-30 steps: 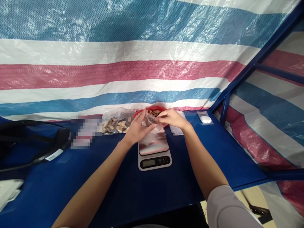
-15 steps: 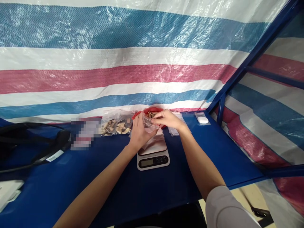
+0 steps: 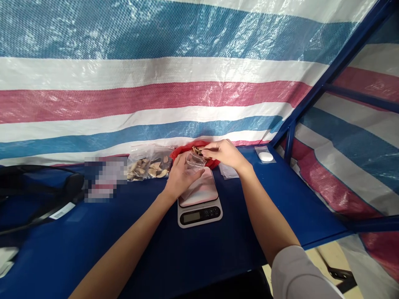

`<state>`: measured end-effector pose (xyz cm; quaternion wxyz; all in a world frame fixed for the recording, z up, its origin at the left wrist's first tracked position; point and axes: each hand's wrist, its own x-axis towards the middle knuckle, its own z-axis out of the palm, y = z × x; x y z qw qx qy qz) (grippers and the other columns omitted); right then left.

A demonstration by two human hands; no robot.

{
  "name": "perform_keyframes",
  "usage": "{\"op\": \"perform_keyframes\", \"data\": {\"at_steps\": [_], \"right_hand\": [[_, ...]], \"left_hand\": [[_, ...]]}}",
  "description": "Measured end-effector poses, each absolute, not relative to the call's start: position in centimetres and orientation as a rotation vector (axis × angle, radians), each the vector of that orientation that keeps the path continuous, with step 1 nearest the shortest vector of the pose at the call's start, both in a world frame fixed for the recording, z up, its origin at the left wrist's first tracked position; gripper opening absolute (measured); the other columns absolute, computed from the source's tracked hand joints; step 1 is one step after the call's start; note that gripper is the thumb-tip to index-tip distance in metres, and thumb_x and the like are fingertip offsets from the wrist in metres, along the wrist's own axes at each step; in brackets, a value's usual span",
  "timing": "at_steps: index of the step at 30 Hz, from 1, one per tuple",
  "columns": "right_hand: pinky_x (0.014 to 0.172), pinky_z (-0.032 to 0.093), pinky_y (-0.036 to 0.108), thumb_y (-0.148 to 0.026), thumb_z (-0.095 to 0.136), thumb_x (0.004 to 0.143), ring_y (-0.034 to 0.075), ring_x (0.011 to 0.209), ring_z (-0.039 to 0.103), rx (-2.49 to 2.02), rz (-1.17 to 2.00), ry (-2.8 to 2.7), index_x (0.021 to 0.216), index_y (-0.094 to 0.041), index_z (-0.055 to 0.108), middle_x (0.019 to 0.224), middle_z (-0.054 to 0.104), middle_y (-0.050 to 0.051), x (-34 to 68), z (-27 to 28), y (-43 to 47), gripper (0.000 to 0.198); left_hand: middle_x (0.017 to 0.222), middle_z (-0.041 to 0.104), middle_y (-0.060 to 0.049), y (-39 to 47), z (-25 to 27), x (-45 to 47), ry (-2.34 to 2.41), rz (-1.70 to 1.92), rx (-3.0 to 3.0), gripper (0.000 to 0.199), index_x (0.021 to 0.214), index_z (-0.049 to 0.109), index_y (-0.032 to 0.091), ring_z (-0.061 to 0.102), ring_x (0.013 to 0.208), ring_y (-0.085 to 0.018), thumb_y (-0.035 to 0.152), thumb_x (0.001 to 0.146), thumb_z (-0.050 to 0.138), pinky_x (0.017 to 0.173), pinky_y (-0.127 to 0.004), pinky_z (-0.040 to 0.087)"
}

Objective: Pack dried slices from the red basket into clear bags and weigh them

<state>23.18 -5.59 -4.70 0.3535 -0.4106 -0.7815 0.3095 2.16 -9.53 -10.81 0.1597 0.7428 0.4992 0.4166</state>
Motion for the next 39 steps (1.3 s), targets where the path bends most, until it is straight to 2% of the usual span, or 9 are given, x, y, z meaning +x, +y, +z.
{"op": "perform_keyframes", "data": {"at_steps": [3,6,13,16,20,23,27,34,39], "right_hand": [[0.075,0.052,0.029,-0.037,0.069,0.092,0.019,0.082,0.072,-0.984,0.719,-2.06,0.099,-0.022,0.083,0.093,0.08,0.003,22.3,-4.0,-6.3,0.022],[0.072,0.047,0.027,-0.032,0.069,0.092,0.015,0.077,0.067,-0.975,0.649,-2.179,0.094,-0.022,0.083,0.085,0.078,0.001,21.2,-3.5,-7.1,0.017],[0.064,0.037,0.027,-0.025,0.068,0.09,0.012,0.067,0.055,-1.025,0.637,-2.347,0.07,-0.017,0.077,0.068,0.069,0.0,20.0,-4.0,-7.2,0.024],[0.066,0.042,0.026,-0.025,0.067,0.089,0.013,0.07,0.06,-0.962,0.871,-2.239,0.072,-0.017,0.077,0.072,0.072,0.0,20.3,-4.7,-6.7,0.022],[0.076,0.053,0.029,-0.038,0.074,0.085,0.018,0.08,0.07,-0.793,1.267,-1.929,0.086,-0.018,0.081,0.086,0.077,0.003,21.1,-5.9,-5.6,0.022],[0.079,0.056,0.031,-0.042,0.078,0.081,0.019,0.082,0.071,-0.777,1.33,-1.833,0.088,-0.017,0.082,0.087,0.078,0.003,21.4,-6.5,-5.1,0.026],[0.078,0.056,0.031,-0.042,0.078,0.081,0.018,0.08,0.07,-0.795,1.296,-1.897,0.086,-0.018,0.082,0.085,0.079,0.003,21.0,-6.2,-5.5,0.025],[0.078,0.054,0.031,-0.042,0.073,0.087,0.02,0.085,0.07,-0.793,1.106,-2.068,0.088,-0.018,0.083,0.088,0.078,0.003,20.3,-5.0,-6.5,0.026],[0.077,0.052,0.03,-0.045,0.07,0.089,0.019,0.082,0.069,-0.949,0.953,-1.992,0.098,-0.02,0.083,0.091,0.079,0.002,21.4,-5.6,-5.7,0.03]], "left_hand": [[0.135,0.064,-0.012,-9.7,-10.7,2.4,1.451,1.145,2.154,0.068,0.136,0.054,0.021,0.058,0.129,-0.033,0.048,0.079,0.079,0.11,-0.052,0.049],[0.135,0.064,-0.012,-9.8,-10.6,2.5,1.454,1.133,2.182,0.068,0.137,0.053,0.021,0.057,0.131,-0.034,0.046,0.079,0.078,0.112,-0.053,0.047],[0.133,0.065,-0.012,-9.6,-10.6,2.3,1.442,1.159,2.19,0.066,0.136,0.053,0.022,0.06,0.127,-0.033,0.043,0.078,0.078,0.108,-0.05,0.05],[0.14,0.061,-0.012,-9.4,-10.9,1.9,1.383,1.084,2.177,0.077,0.142,0.048,0.023,0.056,0.133,-0.034,0.047,0.076,0.08,0.112,-0.051,0.047],[0.152,0.052,-0.013,-9.0,-11.5,1.0,1.288,0.979,2.195,0.095,0.154,0.037,0.026,0.047,0.143,-0.036,0.053,0.074,0.082,0.118,-0.055,0.04],[0.154,0.049,-0.014,-8.9,-11.3,0.7,1.275,0.98,2.21,0.096,0.155,0.036,0.027,0.044,0.146,-0.036,0.052,0.075,0.083,0.12,-0.056,0.037],[0.151,0.052,-0.014,-9.4,-10.3,1.1,1.307,1.011,2.194,0.096,0.154,0.036,0.025,0.046,0.143,-0.035,0.053,0.074,0.083,0.117,-0.055,0.041],[0.132,0.066,-0.011,-9.8,-10.0,1.9,1.382,1.208,2.204,0.062,0.135,0.054,0.022,0.062,0.126,-0.032,0.044,0.081,0.077,0.108,-0.05,0.051],[0.133,0.067,-0.011,-9.6,-10.2,1.4,1.369,1.246,2.201,0.06,0.135,0.055,0.023,0.064,0.124,-0.03,0.048,0.083,0.074,0.109,-0.049,0.051]]}}
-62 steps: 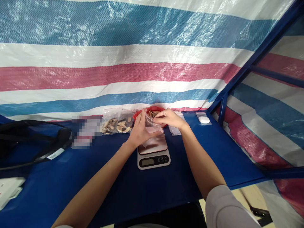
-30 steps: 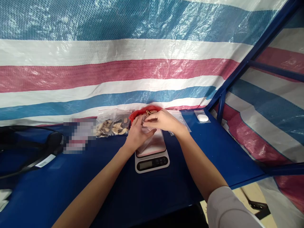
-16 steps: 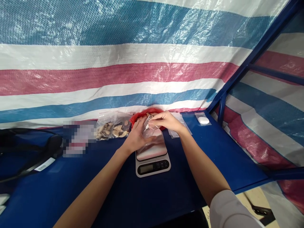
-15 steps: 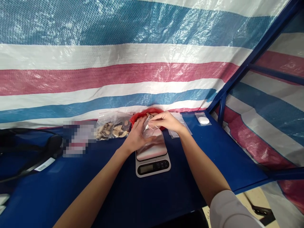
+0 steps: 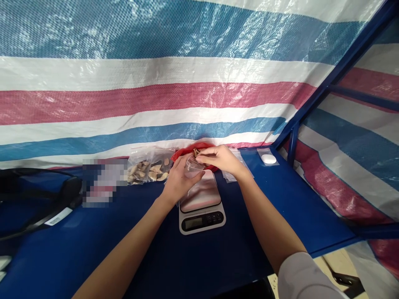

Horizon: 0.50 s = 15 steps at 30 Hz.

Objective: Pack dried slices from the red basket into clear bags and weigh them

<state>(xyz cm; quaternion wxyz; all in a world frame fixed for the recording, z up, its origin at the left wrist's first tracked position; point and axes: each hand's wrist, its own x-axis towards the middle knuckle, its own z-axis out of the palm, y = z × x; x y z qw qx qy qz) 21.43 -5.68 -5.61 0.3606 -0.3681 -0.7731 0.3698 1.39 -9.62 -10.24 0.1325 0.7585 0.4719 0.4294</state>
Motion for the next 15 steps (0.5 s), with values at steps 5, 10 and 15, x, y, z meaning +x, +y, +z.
{"op": "perform_keyframes", "data": {"at_steps": [5,10,15], "right_hand": [[0.071,0.047,0.027,-0.042,0.071,0.089,0.017,0.075,0.066,-1.09,0.776,-2.089,0.095,-0.02,0.083,0.083,0.078,0.002,21.6,-6.1,-5.1,0.026],[0.066,0.043,0.025,-0.035,0.067,0.09,0.015,0.069,0.062,-1.093,0.805,-2.19,0.08,-0.016,0.081,0.073,0.074,0.002,21.0,-6.5,-4.8,0.026],[0.075,0.049,0.028,-0.037,0.068,0.089,0.019,0.081,0.07,-1.129,0.838,-2.074,0.091,-0.019,0.082,0.087,0.079,0.002,22.4,-7.1,-4.2,0.023]], "left_hand": [[0.133,0.068,-0.01,-9.6,-10.2,1.3,1.337,1.288,2.216,0.062,0.136,0.056,0.024,0.064,0.124,-0.03,0.051,0.083,0.074,0.109,-0.049,0.051],[0.132,0.068,-0.01,-9.5,-10.1,1.1,1.317,1.283,2.222,0.058,0.133,0.058,0.024,0.065,0.123,-0.03,0.047,0.082,0.075,0.108,-0.047,0.052],[0.129,0.07,-0.01,-9.2,-9.1,0.1,1.443,1.295,2.126,0.055,0.13,0.062,0.023,0.069,0.114,-0.031,0.049,0.083,0.074,0.102,-0.048,0.055]]}}
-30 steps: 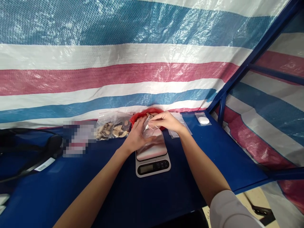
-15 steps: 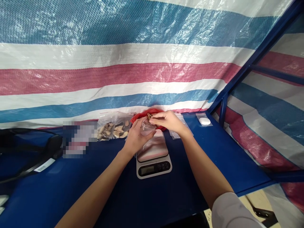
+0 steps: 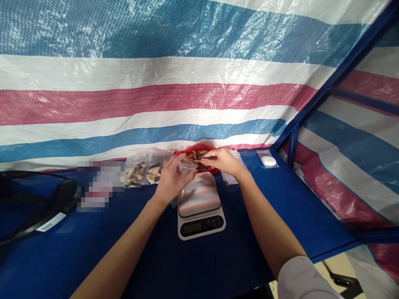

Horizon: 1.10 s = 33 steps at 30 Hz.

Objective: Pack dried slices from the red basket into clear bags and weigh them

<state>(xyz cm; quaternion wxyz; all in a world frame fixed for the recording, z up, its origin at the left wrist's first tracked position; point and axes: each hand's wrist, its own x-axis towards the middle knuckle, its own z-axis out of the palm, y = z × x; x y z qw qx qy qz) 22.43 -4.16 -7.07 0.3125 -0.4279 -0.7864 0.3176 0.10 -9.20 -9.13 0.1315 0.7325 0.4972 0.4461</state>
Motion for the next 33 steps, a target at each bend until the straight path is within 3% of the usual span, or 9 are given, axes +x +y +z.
{"op": "perform_keyframes", "data": {"at_steps": [8,13,17,21,26,33], "right_hand": [[0.085,0.053,0.03,-0.032,0.068,0.091,0.021,0.095,0.074,-1.293,0.702,-2.024,0.108,-0.023,0.081,0.105,0.081,0.004,23.5,-7.7,-3.0,0.024],[0.083,0.05,0.029,-0.029,0.062,0.095,0.02,0.096,0.072,-1.293,0.519,-2.304,0.103,-0.026,0.081,0.108,0.08,0.001,20.3,-7.6,-2.7,0.021],[0.077,0.047,0.029,-0.032,0.057,0.098,0.021,0.101,0.07,-1.356,0.378,-2.418,0.109,-0.027,0.08,0.111,0.079,0.002,17.9,-7.5,-2.6,0.026],[0.082,0.046,0.031,-0.04,0.056,0.1,0.023,0.106,0.069,-1.367,0.305,-2.414,0.117,-0.027,0.077,0.118,0.077,0.004,16.2,-7.8,-2.6,0.029],[0.085,0.048,0.039,-0.051,0.055,0.1,0.029,0.105,0.069,-1.436,0.186,-2.482,0.12,-0.024,0.074,0.117,0.077,0.009,14.9,-8.8,-2.5,0.039],[0.077,0.049,0.036,-0.048,0.053,0.101,0.028,0.112,0.066,-1.424,0.21,-2.515,0.125,-0.026,0.072,0.131,0.072,0.006,14.9,-9.5,-2.2,0.038]], "left_hand": [[0.125,0.073,-0.01,-8.1,-7.7,-2.8,1.506,1.177,1.902,0.059,0.124,0.067,0.023,0.068,0.118,-0.035,0.06,0.079,0.076,0.106,-0.051,0.053],[0.126,0.074,-0.01,-7.6,-7.4,-4.1,1.442,1.14,1.867,0.063,0.126,0.066,0.023,0.068,0.119,-0.034,0.064,0.079,0.075,0.109,-0.052,0.051],[0.115,0.077,-0.009,-7.4,-7.3,-4.9,1.528,1.129,1.843,0.067,0.124,0.067,0.022,0.072,0.11,-0.036,0.065,0.075,0.076,0.103,-0.05,0.055],[0.108,0.078,-0.006,-7.4,-7.2,-5.2,1.542,1.119,1.805,0.063,0.122,0.068,0.022,0.073,0.107,-0.035,0.064,0.075,0.077,0.097,-0.046,0.059],[0.11,0.078,-0.006,-7.4,-7.5,-5.2,1.515,1.129,1.812,0.058,0.12,0.069,0.024,0.073,0.109,-0.034,0.061,0.077,0.077,0.1,-0.047,0.058],[0.123,0.076,-0.008,-7.2,-8.2,-4.9,1.427,1.136,1.794,0.06,0.123,0.068,0.023,0.069,0.118,-0.034,0.062,0.078,0.077,0.11,-0.05,0.052]]}}
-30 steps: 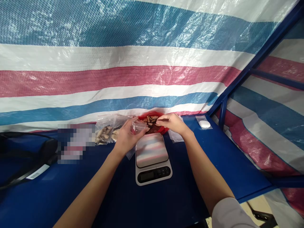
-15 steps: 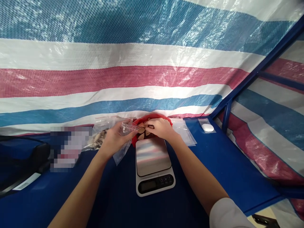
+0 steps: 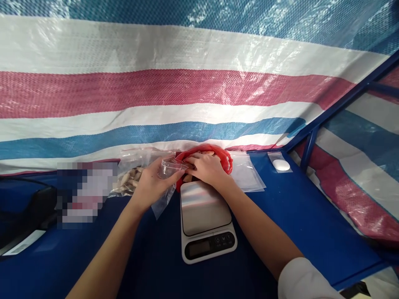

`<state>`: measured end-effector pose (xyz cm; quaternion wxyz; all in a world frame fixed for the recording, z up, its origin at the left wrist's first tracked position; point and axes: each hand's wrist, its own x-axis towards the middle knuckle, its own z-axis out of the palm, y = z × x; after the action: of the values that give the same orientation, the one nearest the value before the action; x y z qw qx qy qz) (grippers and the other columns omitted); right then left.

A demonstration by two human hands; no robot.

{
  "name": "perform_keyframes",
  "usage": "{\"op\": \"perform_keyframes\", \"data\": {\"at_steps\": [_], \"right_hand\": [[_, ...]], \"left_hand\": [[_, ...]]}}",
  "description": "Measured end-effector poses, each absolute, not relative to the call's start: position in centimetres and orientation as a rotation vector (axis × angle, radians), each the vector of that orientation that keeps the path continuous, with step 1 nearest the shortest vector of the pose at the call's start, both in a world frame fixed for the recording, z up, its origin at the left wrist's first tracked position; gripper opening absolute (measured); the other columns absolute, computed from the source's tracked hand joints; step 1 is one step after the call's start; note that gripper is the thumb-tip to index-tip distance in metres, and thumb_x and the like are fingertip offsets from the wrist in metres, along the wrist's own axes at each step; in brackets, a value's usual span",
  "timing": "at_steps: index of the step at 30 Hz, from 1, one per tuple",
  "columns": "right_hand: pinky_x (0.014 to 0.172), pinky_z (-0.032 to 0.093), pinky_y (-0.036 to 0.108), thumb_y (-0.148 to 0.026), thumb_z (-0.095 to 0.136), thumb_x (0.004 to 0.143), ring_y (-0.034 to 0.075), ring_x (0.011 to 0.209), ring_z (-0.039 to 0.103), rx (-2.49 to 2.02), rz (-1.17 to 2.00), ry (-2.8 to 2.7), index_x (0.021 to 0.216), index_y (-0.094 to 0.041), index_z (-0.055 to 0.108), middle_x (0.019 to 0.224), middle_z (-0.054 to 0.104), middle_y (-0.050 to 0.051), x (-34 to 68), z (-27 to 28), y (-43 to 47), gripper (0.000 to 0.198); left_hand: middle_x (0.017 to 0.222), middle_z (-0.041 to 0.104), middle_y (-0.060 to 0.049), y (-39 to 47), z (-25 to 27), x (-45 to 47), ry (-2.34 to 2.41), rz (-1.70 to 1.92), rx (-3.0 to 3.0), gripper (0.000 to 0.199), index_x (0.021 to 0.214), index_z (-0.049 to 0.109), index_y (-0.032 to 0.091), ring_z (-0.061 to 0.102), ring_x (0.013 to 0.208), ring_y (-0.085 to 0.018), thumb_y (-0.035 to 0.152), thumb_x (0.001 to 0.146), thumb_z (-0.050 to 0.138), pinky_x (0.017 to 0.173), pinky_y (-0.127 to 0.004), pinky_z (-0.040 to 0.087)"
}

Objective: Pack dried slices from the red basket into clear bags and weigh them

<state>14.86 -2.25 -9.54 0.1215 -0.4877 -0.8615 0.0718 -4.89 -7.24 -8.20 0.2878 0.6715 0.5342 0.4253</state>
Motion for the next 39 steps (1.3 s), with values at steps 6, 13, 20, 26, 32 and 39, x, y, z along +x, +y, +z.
{"op": "perform_keyframes", "data": {"at_steps": [6,13,20,26,32,39], "right_hand": [[0.083,0.049,0.035,-0.041,0.058,0.099,0.026,0.111,0.067,-1.435,0.218,-2.497,0.118,-0.026,0.076,0.127,0.074,0.004,15.6,-9.3,-2.2,0.031],[0.077,0.047,0.034,-0.043,0.061,0.096,0.026,0.099,0.069,-1.515,0.213,-2.504,0.101,-0.024,0.081,0.104,0.079,0.008,16.3,-8.7,-2.1,0.028],[0.079,0.048,0.034,-0.04,0.06,0.096,0.027,0.106,0.068,-1.461,0.332,-2.431,0.111,-0.026,0.079,0.113,0.078,0.006,16.3,-9.1,-2.0,0.028],[0.078,0.048,0.03,-0.033,0.068,0.091,0.022,0.091,0.07,-1.409,0.513,-2.274,0.096,-0.024,0.083,0.099,0.08,0.005,17.2,-8.8,-1.6,0.018],[0.08,0.051,0.029,-0.029,0.072,0.087,0.019,0.088,0.072,-1.211,0.678,-2.096,0.09,-0.024,0.082,0.096,0.081,0.001,19.6,-6.9,-1.8,0.012],[0.078,0.054,0.029,-0.028,0.076,0.086,0.018,0.084,0.072,-0.896,0.871,-2.077,0.088,-0.021,0.081,0.092,0.08,0.002,21.0,-4.6,-2.8,0.009]], "left_hand": [[0.126,0.074,-0.009,-7.3,-8.2,-4.8,1.444,1.124,1.794,0.061,0.125,0.068,0.023,0.067,0.122,-0.035,0.062,0.079,0.077,0.112,-0.052,0.05],[0.123,0.075,-0.009,-7.2,-8.4,-4.7,1.44,1.122,1.817,0.064,0.127,0.067,0.023,0.069,0.119,-0.035,0.063,0.078,0.077,0.112,-0.053,0.049],[0.131,0.072,-0.009,-7.2,-8.5,-4.4,1.409,1.139,1.848,0.062,0.128,0.066,0.023,0.065,0.125,-0.035,0.06,0.079,0.077,0.116,-0.053,0.046],[0.13,0.072,-0.01,-7.4,-8.5,-4.0,1.377,1.14,1.918,0.062,0.13,0.066,0.022,0.066,0.124,-0.034,0.057,0.08,0.077,0.112,-0.051,0.049],[0.127,0.071,-0.011,-7.4,-8.9,-3.5,1.364,1.139,2.026,0.062,0.131,0.066,0.021,0.068,0.118,-0.034,0.056,0.081,0.075,0.105,-0.05,0.053],[0.128,0.07,-0.012,-7.8,-9.6,-2.2,1.349,1.105,2.112,0.064,0.137,0.062,0.022,0.068,0.116,-0.033,0.053,0.083,0.074,0.104,-0.05,0.052]]}}
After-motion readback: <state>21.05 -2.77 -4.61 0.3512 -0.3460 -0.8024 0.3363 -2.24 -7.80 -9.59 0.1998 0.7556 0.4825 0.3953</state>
